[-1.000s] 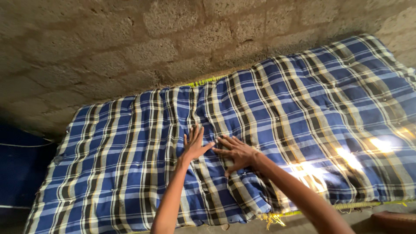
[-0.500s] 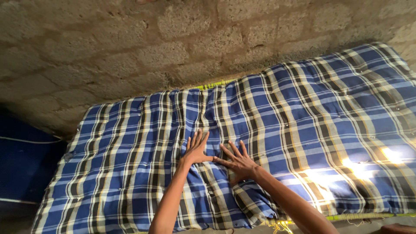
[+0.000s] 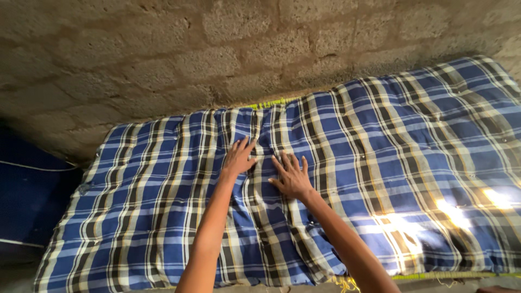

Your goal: The person unfolds a blue and white plaid mattress cover on a colorful woven mat, smooths it out, and folds it neatly. They then pick up a brown and white patterned cloth from a nearby table and fold it as well.

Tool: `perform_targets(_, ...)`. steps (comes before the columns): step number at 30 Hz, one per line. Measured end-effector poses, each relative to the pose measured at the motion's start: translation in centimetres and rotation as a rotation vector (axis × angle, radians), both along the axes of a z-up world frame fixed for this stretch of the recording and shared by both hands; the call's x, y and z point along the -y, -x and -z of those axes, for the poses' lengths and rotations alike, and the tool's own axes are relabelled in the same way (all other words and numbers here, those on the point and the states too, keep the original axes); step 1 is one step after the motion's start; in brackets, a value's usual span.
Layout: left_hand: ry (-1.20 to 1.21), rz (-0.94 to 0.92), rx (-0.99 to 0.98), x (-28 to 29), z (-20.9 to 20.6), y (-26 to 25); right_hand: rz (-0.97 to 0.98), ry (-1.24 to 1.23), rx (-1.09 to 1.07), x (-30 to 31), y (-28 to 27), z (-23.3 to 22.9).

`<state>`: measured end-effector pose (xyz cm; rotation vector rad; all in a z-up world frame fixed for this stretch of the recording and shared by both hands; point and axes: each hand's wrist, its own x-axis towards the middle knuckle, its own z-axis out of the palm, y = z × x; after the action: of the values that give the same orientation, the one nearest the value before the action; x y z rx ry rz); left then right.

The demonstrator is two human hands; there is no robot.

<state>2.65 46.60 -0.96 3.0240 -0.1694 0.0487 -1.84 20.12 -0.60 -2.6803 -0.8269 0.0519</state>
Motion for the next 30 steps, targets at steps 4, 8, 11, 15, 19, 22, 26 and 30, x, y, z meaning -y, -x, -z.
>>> perform_targets(4, -0.139, -0.144, -0.264, 0.3, 1.3, -1.6, 0.064, 0.05, 0.031, -1.2, -0.3, -0.4)
perform_targets(8, -0.136, -0.252, -0.284, 0.6, 1.7, -2.0, 0.08, 0.014, 0.072, -2.0, -0.5, -0.5)
perform_targets(11, -0.106, -0.344, -0.305, 1.2, 1.3, -2.8, 0.078, -0.013, 0.12, -2.3, -0.9, -0.1)
perform_targets(15, -0.096, -0.483, -0.333, 1.3, 0.7, -3.2, 0.069, -0.006, 0.111, -3.0, -0.7, 0.5)
perform_targets(19, -0.03, -0.584, -0.267, 1.4, 0.6, -3.5, 0.063, 0.029, 0.182, -3.2, 0.2, 1.1)
perform_targets(22, 0.009, -0.598, -0.311, 1.3, 0.8, -4.3, 0.052, 0.054, 0.165, -3.1, 0.6, 1.4)
perform_targets(26, 0.02, -0.453, -0.417, -0.6, 1.4, -5.1, 0.051, 0.081, 0.055, -3.4, 0.2, 1.7)
perform_targets(30, 0.129, -0.135, -0.067, -4.2, 3.0, 0.0, 0.031, 0.15, 0.058, -3.2, 0.3, 1.8)
